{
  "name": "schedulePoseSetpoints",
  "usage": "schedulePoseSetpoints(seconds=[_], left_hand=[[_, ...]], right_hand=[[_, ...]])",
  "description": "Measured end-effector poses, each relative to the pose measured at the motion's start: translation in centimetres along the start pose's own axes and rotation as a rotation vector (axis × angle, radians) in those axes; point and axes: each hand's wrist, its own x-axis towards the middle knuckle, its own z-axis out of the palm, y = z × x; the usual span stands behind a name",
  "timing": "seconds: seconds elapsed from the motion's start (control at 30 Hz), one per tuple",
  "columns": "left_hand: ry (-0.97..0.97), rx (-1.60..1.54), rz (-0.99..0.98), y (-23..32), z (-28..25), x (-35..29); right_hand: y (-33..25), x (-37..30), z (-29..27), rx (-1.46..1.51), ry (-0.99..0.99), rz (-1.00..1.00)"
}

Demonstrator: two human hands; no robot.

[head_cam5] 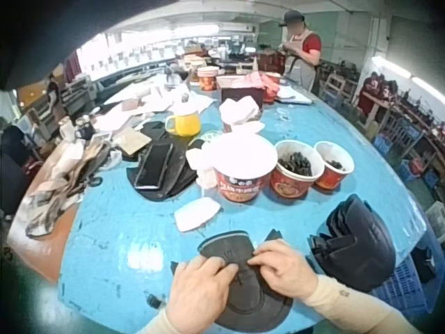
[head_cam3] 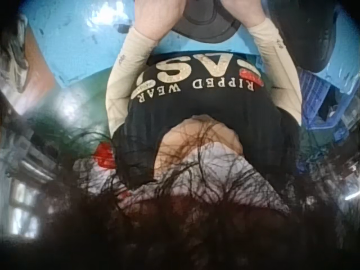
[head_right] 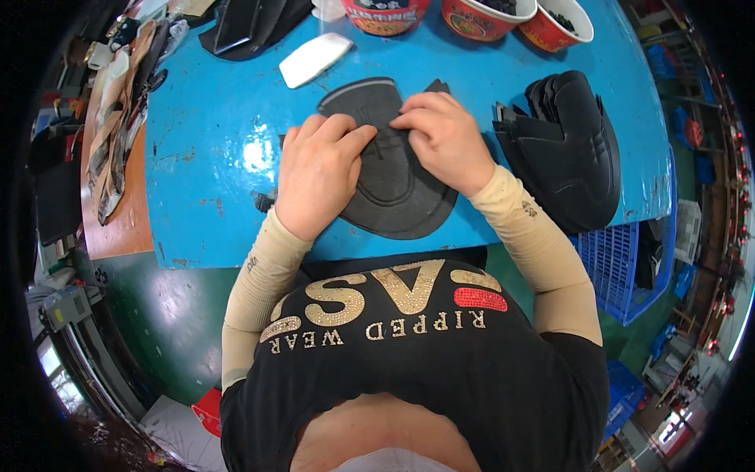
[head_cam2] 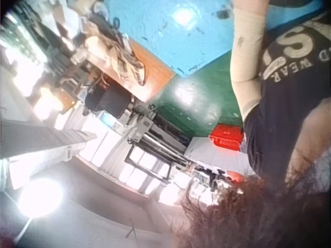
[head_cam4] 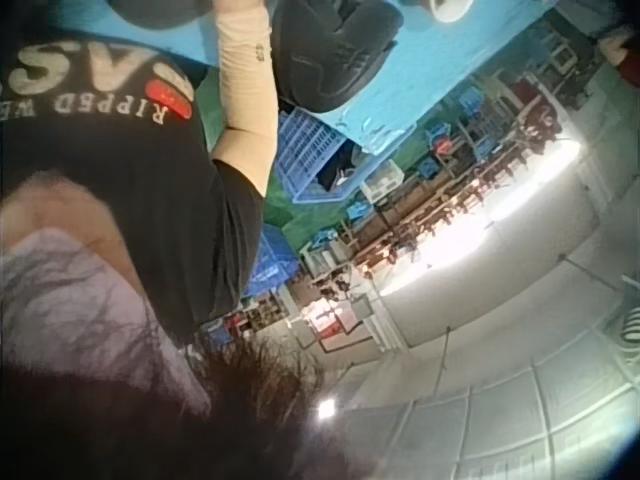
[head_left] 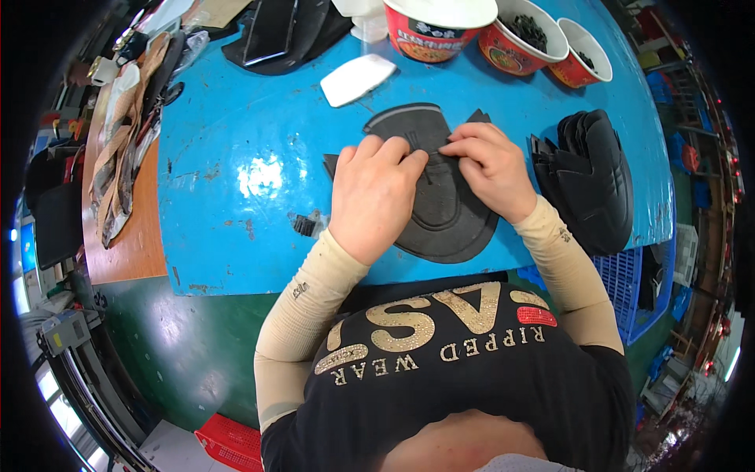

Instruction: The person attaches small plastic clips to a shoe upper component by hand.

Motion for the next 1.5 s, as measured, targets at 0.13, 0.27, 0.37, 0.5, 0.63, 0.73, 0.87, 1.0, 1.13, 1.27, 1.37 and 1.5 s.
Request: schedulePoseSetpoints(seconds=[0.13, 0.27, 0.37, 0.5, 0.63, 0.73, 0.87, 1.0, 1.13, 1.27, 1.37, 1.5], left_hand=[[0.146, -1.077, -0.516, 0.8, -0.3, -2.3], [0.281, -1.444, -0.456, 2.1, -0.2, -2.5], [0.270, -1.574, -0.532, 1.7, 0.1, -2.2], [0.302, -1.622, -0.527, 2.1, 0.8, -2.2], [0.310, -1.360, -0.412, 1.9, 0.6, -2.2], [0.298, -1.143, -0.281, 1.5, 0.7, -2.2], [0.236, -1.221, -0.298, 1.5, 0.2, -2.4], [0.243, -1.154, -0.220, 1.3, 0.4, -2.7], [0.314, -1.085, -0.225, 1.4, 0.7, -3.0], [0.391, -1.152, -0.300, 1.9, 1.1, -2.9], [0.325, -1.150, -0.241, 1.5, 1.0, -3.3], [0.305, -1.184, -0.247, 1.6, 1.1, -3.6]], right_hand=[[-2.5, -0.5, -1.9, 0.243, 0.146, 0.274], [-4.6, 0.2, -0.8, 1.057, -0.021, 0.459], [-5.0, 0.8, -0.8, 1.145, -0.012, 0.490], [-4.9, 0.4, -1.4, 1.163, -0.027, 0.564], [-5.0, 0.3, -1.3, 1.181, -0.026, 0.610], [-4.6, 0.1, -1.6, 1.268, -0.074, 0.676], [-4.9, -0.3, -1.4, 1.368, -0.096, 0.714], [-5.2, -1.0, -1.0, 1.292, -0.069, 0.738], [-6.3, -1.6, 0.0, 0.769, 0.142, 0.407], [-6.2, -1.6, -0.2, 0.698, 0.135, 0.356], [-6.5, -0.9, -1.0, 1.015, 0.047, 0.546], [-6.6, -1.2, -1.4, 1.069, -0.059, 0.597]])
